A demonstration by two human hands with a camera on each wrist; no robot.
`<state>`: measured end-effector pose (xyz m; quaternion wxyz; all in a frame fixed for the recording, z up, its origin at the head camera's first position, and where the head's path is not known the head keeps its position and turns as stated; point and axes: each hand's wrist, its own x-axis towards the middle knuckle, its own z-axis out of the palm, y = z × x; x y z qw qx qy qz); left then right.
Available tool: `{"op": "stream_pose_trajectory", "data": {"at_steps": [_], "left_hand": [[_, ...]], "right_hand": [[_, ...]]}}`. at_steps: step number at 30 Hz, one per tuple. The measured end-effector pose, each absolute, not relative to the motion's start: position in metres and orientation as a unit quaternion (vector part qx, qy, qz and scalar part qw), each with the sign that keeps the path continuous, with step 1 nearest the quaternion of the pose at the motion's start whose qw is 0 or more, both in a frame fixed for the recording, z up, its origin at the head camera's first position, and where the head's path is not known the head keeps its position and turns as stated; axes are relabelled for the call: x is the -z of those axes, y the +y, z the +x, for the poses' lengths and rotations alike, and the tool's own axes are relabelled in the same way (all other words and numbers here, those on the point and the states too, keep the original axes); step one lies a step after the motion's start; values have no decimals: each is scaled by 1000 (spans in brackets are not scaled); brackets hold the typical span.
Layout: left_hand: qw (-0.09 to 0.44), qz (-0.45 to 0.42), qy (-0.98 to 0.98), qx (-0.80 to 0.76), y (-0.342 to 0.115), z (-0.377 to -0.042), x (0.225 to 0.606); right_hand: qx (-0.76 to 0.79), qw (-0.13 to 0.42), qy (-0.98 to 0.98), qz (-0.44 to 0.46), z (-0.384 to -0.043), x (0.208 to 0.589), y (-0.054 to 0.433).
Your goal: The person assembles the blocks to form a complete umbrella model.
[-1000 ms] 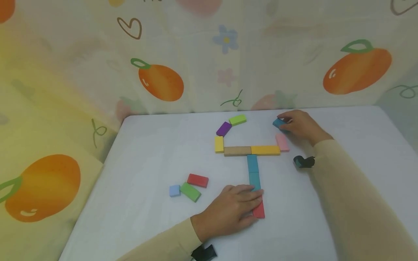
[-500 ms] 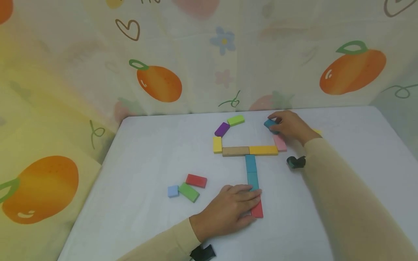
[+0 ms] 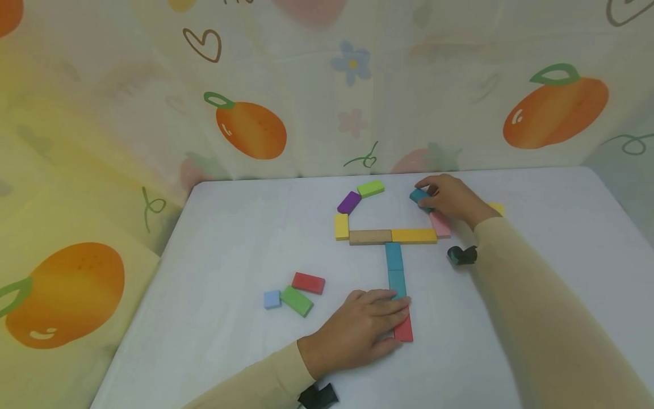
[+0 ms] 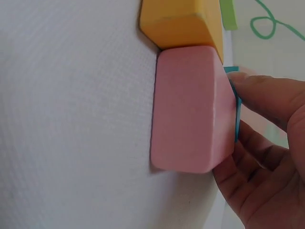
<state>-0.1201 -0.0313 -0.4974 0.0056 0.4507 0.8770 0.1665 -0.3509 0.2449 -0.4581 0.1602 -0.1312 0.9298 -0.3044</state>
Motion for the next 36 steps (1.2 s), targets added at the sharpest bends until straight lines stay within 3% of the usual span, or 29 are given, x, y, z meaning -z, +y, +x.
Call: {"op": "stream_pose_trajectory", "data": {"at_steps": [36], "left_hand": [[7,452,878,-159,-31,-121,498]], "right_hand": [[310,178,926,-124,-352,462,248]]}}
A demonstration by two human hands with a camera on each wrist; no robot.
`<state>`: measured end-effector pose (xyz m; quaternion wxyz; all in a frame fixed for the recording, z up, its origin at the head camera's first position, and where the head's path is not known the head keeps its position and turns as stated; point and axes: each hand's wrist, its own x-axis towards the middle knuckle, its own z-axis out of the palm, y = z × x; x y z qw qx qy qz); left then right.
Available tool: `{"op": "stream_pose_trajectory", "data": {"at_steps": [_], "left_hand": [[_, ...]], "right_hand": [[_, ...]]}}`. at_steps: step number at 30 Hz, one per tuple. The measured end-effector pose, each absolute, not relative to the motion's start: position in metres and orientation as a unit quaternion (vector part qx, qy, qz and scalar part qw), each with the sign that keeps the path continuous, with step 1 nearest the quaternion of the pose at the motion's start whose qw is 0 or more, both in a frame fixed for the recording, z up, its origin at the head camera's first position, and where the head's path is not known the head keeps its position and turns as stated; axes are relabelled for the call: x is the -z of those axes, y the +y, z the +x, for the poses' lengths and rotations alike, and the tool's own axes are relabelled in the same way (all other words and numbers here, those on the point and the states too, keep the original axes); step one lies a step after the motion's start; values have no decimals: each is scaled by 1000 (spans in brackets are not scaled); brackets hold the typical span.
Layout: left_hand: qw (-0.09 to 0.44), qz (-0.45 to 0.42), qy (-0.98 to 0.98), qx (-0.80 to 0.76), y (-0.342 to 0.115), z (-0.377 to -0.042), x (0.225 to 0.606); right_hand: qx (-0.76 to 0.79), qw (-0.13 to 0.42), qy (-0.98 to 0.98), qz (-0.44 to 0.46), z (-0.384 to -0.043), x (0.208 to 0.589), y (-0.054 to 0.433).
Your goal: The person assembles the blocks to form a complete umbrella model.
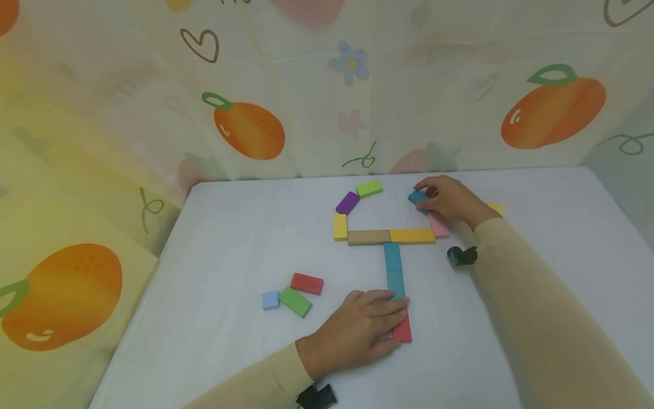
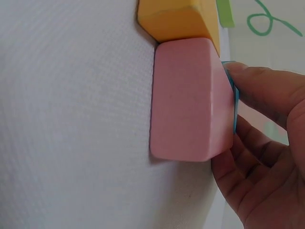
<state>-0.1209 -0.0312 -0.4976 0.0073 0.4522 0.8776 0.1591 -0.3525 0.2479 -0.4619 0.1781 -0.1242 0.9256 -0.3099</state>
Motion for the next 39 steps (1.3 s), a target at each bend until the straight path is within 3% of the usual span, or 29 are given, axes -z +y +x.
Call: {"op": "stream_pose_trajectory", "data": {"at_steps": [39], "left_hand": [[4,452,877,-165,-32,-120,498]], "right_hand": [[298,171,928,-144,-349,458,246]]}}
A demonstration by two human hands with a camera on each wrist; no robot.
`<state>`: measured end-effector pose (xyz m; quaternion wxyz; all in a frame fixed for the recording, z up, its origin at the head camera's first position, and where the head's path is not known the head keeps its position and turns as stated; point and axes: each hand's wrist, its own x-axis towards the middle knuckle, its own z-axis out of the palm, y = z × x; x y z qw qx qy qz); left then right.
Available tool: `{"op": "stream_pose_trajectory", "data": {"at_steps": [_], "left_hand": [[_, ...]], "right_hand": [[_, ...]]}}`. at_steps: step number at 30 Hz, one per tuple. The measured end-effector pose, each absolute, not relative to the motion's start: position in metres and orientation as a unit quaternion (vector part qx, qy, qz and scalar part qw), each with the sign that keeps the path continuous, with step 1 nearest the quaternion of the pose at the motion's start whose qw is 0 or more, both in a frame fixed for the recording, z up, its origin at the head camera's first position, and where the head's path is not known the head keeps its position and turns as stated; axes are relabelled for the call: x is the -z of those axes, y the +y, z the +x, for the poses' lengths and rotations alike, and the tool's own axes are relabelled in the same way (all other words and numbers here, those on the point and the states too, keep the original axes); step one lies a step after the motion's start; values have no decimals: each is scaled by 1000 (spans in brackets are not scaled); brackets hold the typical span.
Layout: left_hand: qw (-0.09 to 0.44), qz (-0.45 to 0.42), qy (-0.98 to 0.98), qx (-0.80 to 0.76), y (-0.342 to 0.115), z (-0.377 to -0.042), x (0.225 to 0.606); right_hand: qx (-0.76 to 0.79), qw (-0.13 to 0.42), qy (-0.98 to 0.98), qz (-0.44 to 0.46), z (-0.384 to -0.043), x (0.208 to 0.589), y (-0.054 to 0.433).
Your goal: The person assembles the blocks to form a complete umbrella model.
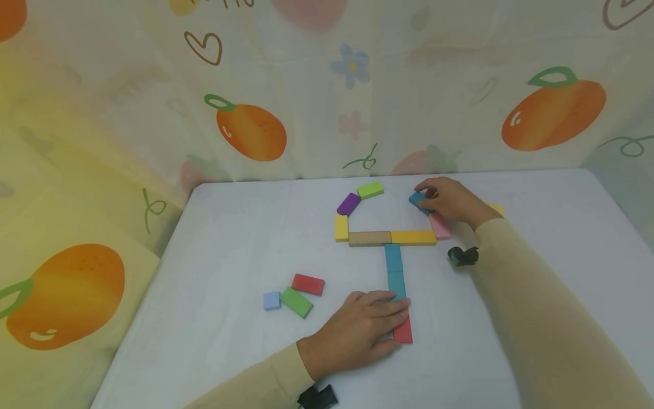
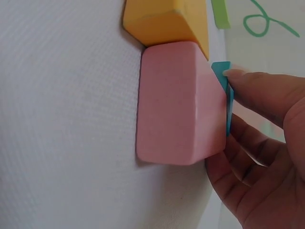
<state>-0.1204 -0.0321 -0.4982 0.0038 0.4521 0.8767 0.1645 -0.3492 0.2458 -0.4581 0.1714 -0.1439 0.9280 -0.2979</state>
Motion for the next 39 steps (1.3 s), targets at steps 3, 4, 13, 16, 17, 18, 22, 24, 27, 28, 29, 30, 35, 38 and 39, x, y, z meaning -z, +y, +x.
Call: {"op": "stream_pose_trajectory", "data": {"at_steps": [3,4,13,16,17,18,22,24,27,28,29,30,35,38,39], "left_hand": [[6,451,878,-162,-32,-121,498],[7,451,878,-162,-31,-121,497],[13,448,878,-166,-31,-120,496],[11,449,878,-162,-32,-121,497],[10,450,878,-161,-31,-121,497],[9,450,878,-160,-32,-121,497],[7,452,878,-158,-32,-121,498],[6,452,878,-158,-32,-121,498],[7,451,878,-157,-32,-121,499],[6,451,879,-156,-32,-121,499],[6,451,879,-155,-32,-121,499],[6,451,879,-155,-32,-121,499],[9,451,879,-155,-32,-121,498],[10,450,879,-155,-31,-121,498],[10,450,879,-156,-31,-121,498]], "right_hand": [[298,172,928,-142,-349,458,245],[299,172,928,-141,-349,458,246],[297,176,928,-142,-350,457,246],[295,176,928,-140,-350,458,246],[294,176,929,-140,-350,458,246],[294,176,929,-141,-350,458,246],[295,178,928,-141,-350,459,246],[298,178,927,-141,-350,459,247],[300,176,927,-142,-349,459,247],[299,175,927,-144,-349,459,247],[299,175,927,-144,-349,459,247],[298,175,927,-144,-349,459,247],[297,176,928,-142,-350,460,247],[300,174,927,-142,-350,460,247],[303,174,926,-142,-350,460,247]]}}
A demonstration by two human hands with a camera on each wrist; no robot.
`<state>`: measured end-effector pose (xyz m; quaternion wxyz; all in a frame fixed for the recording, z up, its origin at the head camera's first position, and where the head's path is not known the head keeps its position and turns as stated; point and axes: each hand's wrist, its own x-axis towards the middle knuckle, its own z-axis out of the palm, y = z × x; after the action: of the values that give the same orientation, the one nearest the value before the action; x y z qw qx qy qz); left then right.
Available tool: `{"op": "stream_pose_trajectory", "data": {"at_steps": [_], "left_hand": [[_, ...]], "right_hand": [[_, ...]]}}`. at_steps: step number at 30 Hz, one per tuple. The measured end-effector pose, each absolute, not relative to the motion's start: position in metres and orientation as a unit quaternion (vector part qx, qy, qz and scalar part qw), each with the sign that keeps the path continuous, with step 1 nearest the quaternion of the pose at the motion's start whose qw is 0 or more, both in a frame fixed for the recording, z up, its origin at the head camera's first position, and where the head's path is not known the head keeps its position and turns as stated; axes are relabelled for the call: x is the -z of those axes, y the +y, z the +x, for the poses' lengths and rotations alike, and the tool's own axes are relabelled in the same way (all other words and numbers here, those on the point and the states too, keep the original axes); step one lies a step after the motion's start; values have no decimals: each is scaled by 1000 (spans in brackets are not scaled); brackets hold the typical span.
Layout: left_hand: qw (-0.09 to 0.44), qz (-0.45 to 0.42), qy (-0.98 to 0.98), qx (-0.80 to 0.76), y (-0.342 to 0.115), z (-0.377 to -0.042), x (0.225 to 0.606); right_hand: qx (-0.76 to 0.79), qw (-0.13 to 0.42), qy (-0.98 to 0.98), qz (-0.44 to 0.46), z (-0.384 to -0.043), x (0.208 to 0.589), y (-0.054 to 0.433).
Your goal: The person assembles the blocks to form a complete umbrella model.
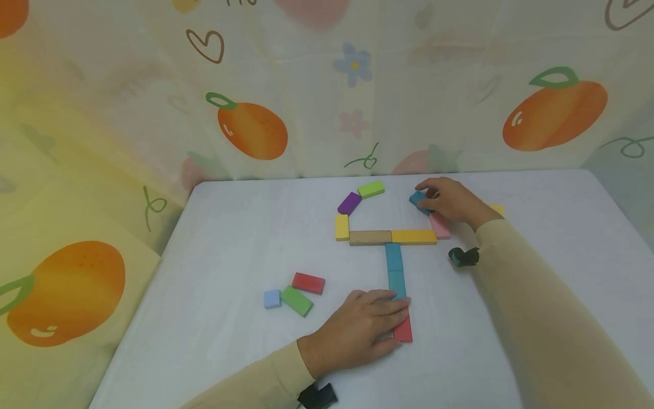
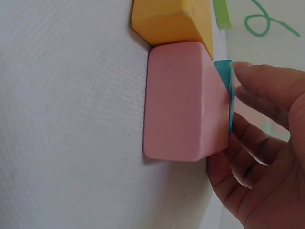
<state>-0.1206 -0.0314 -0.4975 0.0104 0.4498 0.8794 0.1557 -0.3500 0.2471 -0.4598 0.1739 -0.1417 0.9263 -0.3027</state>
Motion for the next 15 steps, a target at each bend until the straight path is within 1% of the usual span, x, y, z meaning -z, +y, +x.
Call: {"op": "stream_pose_trajectory", "data": {"at_steps": [8,15], "left_hand": [[1,452,878,-160,-32,-120,497],[3,451,878,-160,-31,-120,496]], "right_hand": [[326,167,922,-128,-346,454,255],[354,143,918,-104,-337,438,268]]}}
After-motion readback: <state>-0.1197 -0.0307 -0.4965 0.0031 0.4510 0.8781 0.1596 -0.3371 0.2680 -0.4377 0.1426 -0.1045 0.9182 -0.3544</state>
